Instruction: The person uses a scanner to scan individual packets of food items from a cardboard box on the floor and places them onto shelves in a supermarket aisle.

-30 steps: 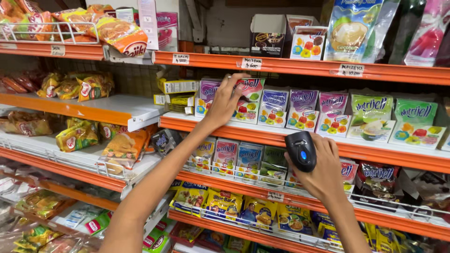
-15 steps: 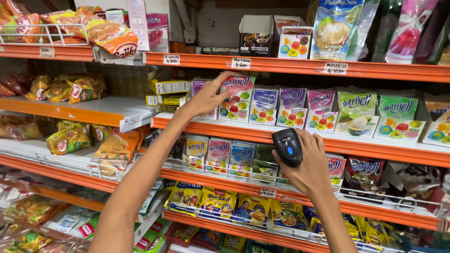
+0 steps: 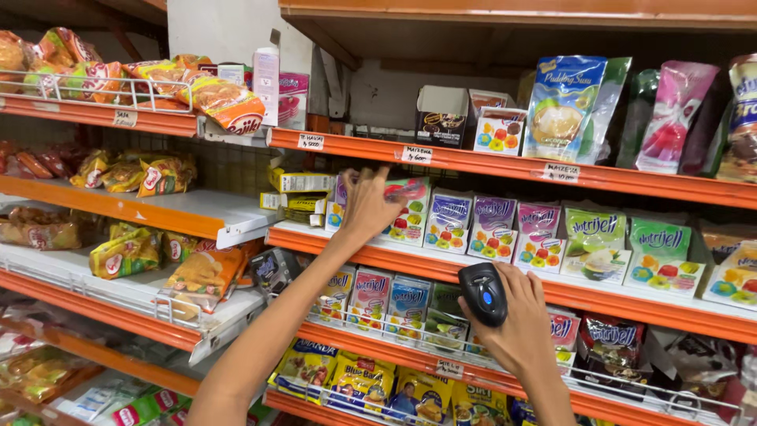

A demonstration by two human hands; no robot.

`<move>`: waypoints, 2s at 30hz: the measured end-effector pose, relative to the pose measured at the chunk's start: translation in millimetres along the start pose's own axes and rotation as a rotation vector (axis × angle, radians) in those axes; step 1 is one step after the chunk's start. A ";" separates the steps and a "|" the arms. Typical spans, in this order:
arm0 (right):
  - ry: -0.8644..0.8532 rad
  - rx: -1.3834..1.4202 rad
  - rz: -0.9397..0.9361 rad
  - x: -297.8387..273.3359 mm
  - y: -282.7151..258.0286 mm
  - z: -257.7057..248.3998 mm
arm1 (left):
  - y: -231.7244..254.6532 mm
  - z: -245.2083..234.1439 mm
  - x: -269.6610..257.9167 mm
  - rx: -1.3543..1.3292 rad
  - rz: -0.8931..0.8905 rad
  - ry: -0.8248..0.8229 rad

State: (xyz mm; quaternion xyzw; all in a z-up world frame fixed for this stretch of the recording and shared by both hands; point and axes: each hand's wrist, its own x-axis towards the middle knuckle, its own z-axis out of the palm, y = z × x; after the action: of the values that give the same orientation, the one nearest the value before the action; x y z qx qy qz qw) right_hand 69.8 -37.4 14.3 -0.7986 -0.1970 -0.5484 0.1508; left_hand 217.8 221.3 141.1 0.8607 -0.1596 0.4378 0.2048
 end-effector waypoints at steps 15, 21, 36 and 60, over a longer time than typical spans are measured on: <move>-0.002 0.016 0.065 -1.7 -4.0 1.2 | -5.4 10.6 12.1 0.038 0.226 0.012; 0.012 0.010 0.049 -1.8 -2.6 2.6 | 19.0 6.6 -32.1 0.218 0.491 0.380; 0.020 -0.033 0.057 -3.0 -2.3 7.7 | 35.3 7.7 -46.4 -0.021 0.529 0.268; -0.159 0.356 0.119 -74.0 9.2 -24.0 | 64.4 14.9 -117.7 -0.181 0.607 0.515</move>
State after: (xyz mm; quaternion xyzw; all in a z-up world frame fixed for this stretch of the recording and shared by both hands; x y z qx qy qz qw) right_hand 30.8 -67.5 -46.7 -0.8103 -0.2545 -0.4303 0.3058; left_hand 132.3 169.5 50.5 0.6150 -0.3880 0.6639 0.1746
